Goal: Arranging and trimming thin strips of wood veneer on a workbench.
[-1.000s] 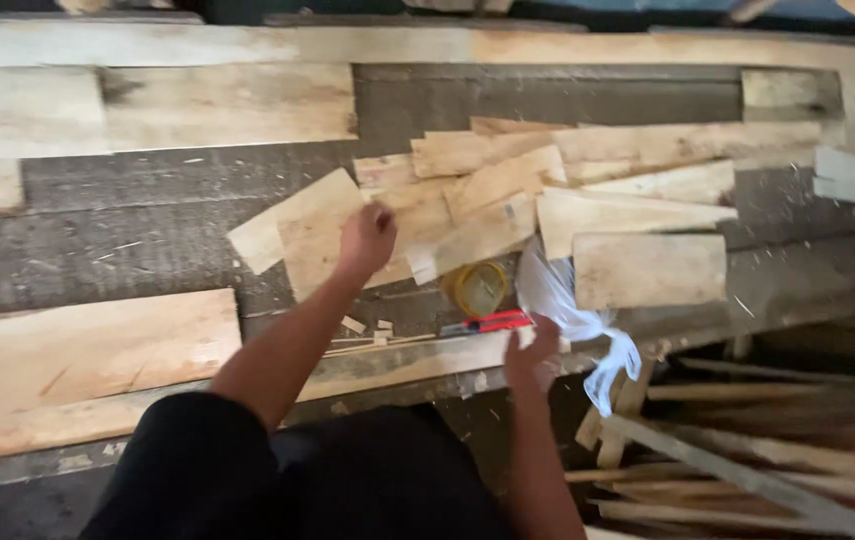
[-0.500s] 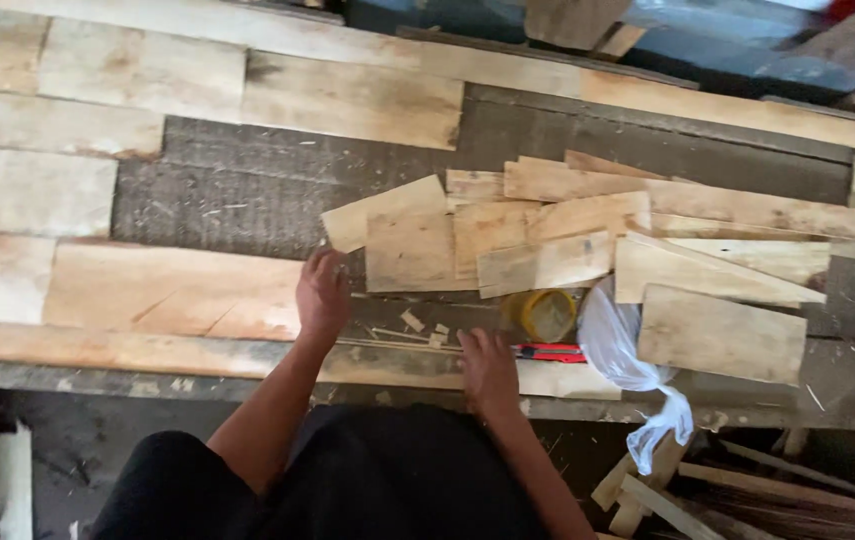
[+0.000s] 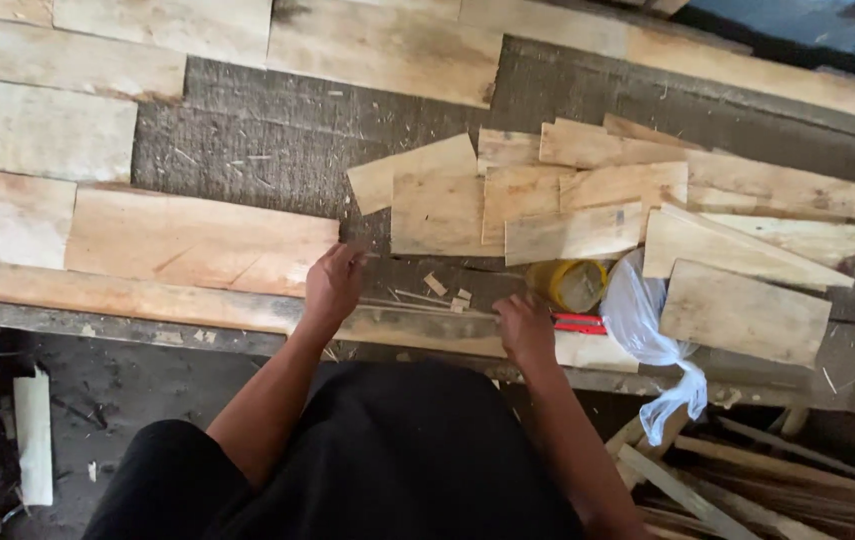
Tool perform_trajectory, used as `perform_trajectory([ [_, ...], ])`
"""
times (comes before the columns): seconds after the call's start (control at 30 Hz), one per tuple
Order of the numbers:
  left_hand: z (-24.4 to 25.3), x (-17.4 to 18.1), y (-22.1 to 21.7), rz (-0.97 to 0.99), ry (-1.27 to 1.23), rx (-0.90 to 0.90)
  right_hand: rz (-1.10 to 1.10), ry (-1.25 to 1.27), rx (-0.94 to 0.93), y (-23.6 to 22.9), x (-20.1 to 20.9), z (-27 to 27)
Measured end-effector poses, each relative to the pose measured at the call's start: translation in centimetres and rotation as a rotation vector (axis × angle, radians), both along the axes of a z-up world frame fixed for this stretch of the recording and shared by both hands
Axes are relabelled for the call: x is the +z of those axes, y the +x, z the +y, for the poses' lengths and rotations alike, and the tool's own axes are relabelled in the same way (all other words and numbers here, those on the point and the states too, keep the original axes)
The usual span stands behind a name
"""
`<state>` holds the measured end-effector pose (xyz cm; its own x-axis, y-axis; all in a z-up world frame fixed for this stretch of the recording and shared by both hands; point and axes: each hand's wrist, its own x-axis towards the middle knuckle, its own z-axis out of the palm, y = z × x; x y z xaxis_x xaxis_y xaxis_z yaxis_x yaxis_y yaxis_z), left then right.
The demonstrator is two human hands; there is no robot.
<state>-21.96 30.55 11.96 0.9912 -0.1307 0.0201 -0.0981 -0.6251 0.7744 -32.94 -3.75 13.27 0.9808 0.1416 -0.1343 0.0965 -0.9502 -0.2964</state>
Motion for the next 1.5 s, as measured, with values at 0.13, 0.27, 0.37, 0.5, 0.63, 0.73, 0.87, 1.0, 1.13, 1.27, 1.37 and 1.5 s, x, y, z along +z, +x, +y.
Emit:
perform_trajectory([
  [0.13,1.1,0.9,-1.8,0.040,-0.026,0.010,-0.171,0.118,-0.025,-1.9,0.8,-0.5],
  [0.27,2.5,0.7,-3.3,0.093,0.021,0.011,-0.149,-0.185,-0.233,-4.8,-0.3,-3.8],
  [0.37,3.1,0.9,-3.9,0.083,-0.014,0.025,-0.182,-0.330,-0.294,-5.8,-1.1,-7.0],
  [0.5,3.1,2.2,-4.4,0.084,-0.018,0.006,-0.183,-0.412,-0.229,-5.3,-0.5,-8.8],
  [0.63,2.9,2.1,-3.9,0.038,-0.030,0.004,-0.165,-0.403,-0.124,-5.0,-1.4,-11.4],
  [0.73,2.4,2.5,-3.2,0.042,-0.015,0.017,-0.138,-0.322,-0.077,-4.2,1.0,-11.2],
  [0.87,2.0,2.5,-1.9,0.016,-0.070,0.020,-0.117,-0.295,-0.029,-4.5,3.2,-10.8],
  [1.0,1.2,1.3,0.6,-0.043,-0.044,0.045,0.006,-0.252,-0.153,-5.6,7.7,-7.7],
  [1.13,-1.3,2.9,5.1,-0.048,-0.093,0.020,0.066,0.019,-0.244,-9.2,4.3,-6.4],
  [1.27,-5.6,2.0,11.2,-0.162,-0.038,-0.040,0.326,0.564,-0.430,-7.2,3.9,-1.0],
  [1.37,-9.3,-0.5,17.0,-0.228,0.000,-0.104,0.410,0.971,-0.577,-3.9,3.5,2.4],
  [1.5,-14.6,-2.7,24.1,-0.280,0.024,-0.231,0.339,1.296,-0.627,-0.1,1.5,4.2],
])
